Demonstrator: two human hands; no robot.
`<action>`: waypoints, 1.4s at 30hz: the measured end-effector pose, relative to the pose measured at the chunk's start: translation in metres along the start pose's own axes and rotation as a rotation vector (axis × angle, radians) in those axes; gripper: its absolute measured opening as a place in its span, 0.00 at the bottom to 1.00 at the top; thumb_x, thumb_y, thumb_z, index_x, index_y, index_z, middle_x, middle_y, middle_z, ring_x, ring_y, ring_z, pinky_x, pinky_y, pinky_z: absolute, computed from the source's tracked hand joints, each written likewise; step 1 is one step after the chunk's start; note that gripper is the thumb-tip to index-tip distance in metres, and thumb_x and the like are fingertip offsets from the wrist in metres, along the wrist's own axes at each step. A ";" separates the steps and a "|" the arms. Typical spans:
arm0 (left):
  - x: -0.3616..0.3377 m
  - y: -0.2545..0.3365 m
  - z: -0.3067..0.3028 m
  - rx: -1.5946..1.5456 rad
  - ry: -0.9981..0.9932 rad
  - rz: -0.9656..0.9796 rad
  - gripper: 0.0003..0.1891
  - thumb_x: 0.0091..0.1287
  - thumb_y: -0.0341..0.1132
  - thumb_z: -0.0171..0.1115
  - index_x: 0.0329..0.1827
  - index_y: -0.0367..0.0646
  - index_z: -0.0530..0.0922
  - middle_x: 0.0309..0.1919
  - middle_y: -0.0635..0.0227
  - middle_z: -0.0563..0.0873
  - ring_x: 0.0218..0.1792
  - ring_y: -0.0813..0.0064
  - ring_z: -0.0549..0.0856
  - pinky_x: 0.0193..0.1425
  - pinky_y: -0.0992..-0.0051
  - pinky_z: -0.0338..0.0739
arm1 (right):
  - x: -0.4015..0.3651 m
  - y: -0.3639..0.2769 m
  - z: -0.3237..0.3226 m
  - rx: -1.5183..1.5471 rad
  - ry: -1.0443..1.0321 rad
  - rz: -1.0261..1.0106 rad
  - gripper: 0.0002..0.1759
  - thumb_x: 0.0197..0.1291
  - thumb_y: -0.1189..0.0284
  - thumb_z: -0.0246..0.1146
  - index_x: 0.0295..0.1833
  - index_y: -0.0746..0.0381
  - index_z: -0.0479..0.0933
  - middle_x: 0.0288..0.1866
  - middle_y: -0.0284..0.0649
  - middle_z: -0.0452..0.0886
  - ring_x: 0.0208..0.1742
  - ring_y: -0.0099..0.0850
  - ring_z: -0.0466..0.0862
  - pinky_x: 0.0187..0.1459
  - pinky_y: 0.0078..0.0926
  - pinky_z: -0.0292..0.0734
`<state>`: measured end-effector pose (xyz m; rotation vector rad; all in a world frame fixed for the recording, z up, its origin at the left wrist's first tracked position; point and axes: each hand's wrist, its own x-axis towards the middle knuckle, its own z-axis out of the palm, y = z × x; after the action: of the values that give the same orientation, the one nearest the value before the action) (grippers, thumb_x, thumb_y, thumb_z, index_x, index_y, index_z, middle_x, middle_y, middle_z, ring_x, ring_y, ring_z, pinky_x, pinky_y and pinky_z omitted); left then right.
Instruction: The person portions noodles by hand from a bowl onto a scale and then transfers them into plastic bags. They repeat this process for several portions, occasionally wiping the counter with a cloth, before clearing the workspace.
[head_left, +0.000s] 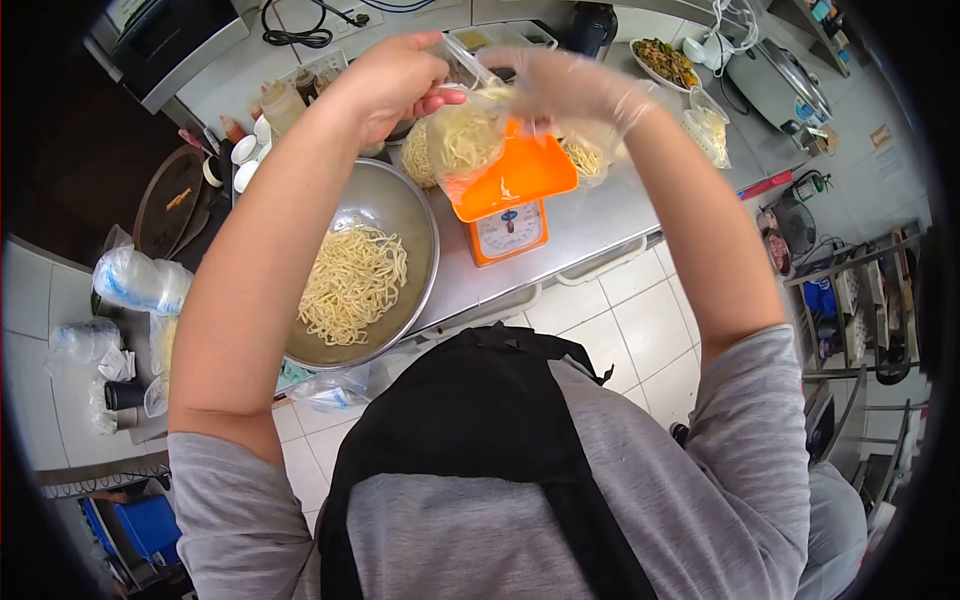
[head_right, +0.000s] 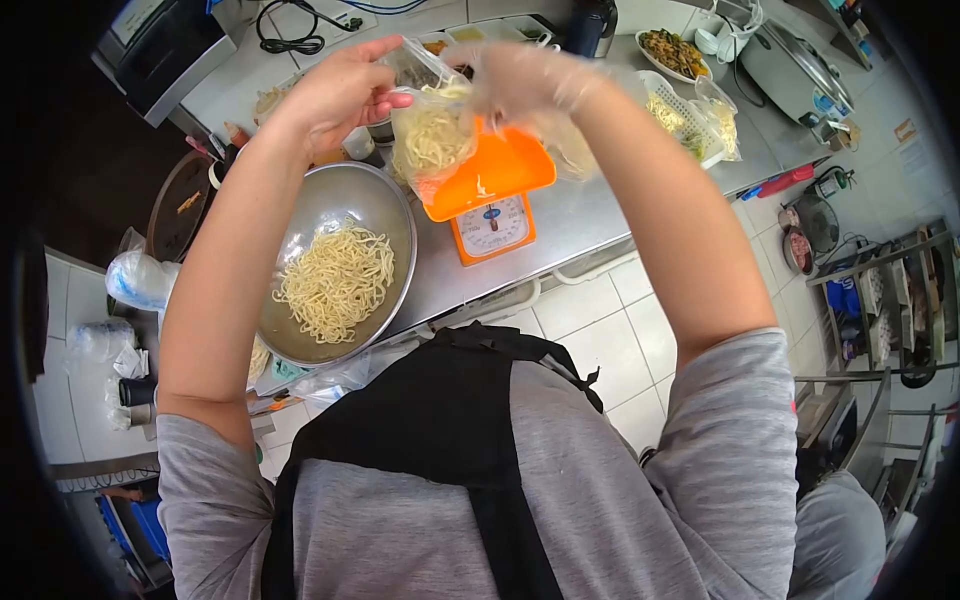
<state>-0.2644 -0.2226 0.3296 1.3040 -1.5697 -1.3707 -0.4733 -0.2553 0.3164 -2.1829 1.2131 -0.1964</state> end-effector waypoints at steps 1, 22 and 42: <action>0.001 0.002 0.001 -0.016 -0.021 -0.006 0.37 0.67 0.22 0.49 0.81 0.35 0.50 0.42 0.66 0.80 0.41 0.81 0.84 0.39 0.85 0.78 | 0.005 -0.002 -0.010 -0.003 0.066 -0.005 0.44 0.55 0.74 0.69 0.76 0.66 0.58 0.26 0.38 0.78 0.26 0.22 0.79 0.33 0.20 0.74; 0.017 0.078 0.112 0.268 -0.244 0.309 0.27 0.70 0.27 0.49 0.74 0.42 0.69 0.40 0.69 0.82 0.35 0.82 0.84 0.41 0.83 0.78 | -0.094 0.075 0.006 -0.081 0.828 0.153 0.25 0.64 0.67 0.64 0.64 0.64 0.75 0.53 0.54 0.83 0.55 0.49 0.83 0.57 0.40 0.77; -0.200 -0.178 -0.042 0.216 0.926 -0.169 0.20 0.76 0.32 0.56 0.69 0.43 0.74 0.52 0.69 0.83 0.39 0.87 0.79 0.44 0.83 0.76 | -0.077 0.456 -0.110 -0.561 0.869 0.194 0.14 0.64 0.73 0.59 0.52 0.69 0.79 0.44 0.57 0.85 0.46 0.54 0.82 0.49 0.42 0.75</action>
<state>-0.1258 -0.0350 0.1914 1.8634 -0.9747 -0.5085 -0.8876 -0.4165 0.1485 -2.5002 2.1485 -0.8798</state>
